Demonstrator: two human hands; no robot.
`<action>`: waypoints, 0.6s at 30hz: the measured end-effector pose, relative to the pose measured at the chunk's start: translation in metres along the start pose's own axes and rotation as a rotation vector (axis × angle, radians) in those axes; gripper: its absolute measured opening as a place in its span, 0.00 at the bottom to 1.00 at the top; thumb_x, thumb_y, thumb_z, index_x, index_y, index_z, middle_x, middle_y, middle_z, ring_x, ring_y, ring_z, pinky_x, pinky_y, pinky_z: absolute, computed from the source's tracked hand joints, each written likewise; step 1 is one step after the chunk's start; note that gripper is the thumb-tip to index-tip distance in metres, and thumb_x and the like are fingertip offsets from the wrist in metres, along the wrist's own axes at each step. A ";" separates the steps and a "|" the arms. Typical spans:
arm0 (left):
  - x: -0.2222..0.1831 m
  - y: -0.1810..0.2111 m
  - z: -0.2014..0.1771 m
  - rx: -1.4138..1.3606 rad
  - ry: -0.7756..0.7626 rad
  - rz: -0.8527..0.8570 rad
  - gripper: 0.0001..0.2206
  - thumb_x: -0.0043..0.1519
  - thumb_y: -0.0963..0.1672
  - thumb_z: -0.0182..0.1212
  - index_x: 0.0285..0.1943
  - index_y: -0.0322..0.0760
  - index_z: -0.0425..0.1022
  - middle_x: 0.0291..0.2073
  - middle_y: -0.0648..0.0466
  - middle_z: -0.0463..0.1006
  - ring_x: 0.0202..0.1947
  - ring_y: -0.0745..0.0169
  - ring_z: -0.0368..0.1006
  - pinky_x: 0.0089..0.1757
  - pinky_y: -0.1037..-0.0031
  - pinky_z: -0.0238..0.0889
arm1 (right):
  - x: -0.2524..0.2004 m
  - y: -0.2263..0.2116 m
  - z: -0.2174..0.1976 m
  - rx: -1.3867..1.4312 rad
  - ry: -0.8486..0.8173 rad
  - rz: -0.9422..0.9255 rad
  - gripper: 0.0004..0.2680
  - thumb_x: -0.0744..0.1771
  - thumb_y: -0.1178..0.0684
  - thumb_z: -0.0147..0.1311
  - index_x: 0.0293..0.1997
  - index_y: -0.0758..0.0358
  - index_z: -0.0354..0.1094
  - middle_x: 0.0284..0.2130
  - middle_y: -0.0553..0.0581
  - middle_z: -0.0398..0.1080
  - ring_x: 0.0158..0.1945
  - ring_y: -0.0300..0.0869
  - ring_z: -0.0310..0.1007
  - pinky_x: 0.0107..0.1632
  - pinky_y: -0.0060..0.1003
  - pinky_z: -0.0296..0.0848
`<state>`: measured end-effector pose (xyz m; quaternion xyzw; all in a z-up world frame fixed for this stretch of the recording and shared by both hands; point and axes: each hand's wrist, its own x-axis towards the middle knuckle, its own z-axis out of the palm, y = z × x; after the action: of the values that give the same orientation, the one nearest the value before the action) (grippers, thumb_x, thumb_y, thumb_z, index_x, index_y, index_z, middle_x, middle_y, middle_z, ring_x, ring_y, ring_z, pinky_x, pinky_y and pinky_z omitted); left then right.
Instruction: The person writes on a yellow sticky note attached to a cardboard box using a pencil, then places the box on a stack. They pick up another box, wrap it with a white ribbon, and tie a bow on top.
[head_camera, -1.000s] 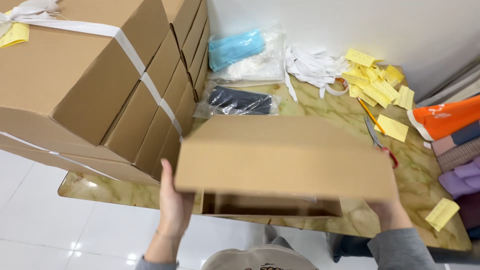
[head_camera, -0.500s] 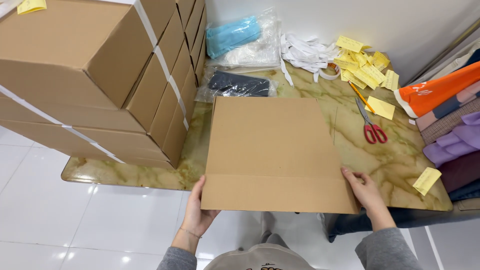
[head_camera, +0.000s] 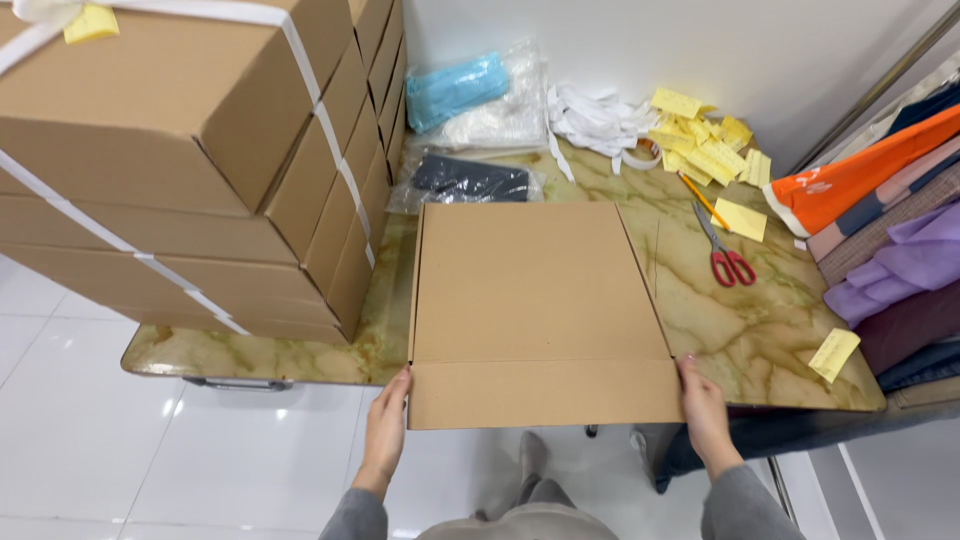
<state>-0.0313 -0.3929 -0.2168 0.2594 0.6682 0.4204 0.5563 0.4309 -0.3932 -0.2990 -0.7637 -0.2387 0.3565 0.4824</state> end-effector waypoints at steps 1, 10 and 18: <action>-0.008 0.014 -0.002 -0.002 -0.001 0.007 0.28 0.64 0.52 0.52 0.72 0.38 0.72 0.72 0.57 0.72 0.74 0.68 0.63 0.69 0.73 0.53 | 0.002 -0.004 -0.007 0.005 0.000 -0.006 0.21 0.72 0.35 0.53 0.39 0.70 0.78 0.43 0.56 0.77 0.50 0.38 0.71 0.50 0.35 0.68; -0.027 0.117 -0.001 -0.259 -0.071 0.516 0.25 0.66 0.47 0.46 0.69 0.27 0.73 0.66 0.46 0.78 0.68 0.58 0.71 0.65 0.64 0.66 | 0.080 -0.058 -0.026 0.725 0.044 -0.466 0.21 0.77 0.42 0.57 0.26 0.51 0.55 0.15 0.52 0.58 0.34 0.34 0.67 0.49 0.42 0.76; 0.005 0.167 0.045 -0.175 0.128 0.520 0.27 0.63 0.45 0.59 0.73 0.34 0.70 0.59 0.54 0.81 0.59 0.70 0.74 0.62 0.77 0.65 | 0.072 -0.164 0.042 0.767 -0.072 -0.518 0.02 0.72 0.53 0.57 0.49 0.54 0.74 0.45 0.44 0.75 0.48 0.28 0.74 0.53 0.22 0.75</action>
<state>-0.0099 -0.2913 -0.0780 0.3462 0.5741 0.6207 0.4066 0.4400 -0.2495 -0.1849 -0.4324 -0.2888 0.3130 0.7948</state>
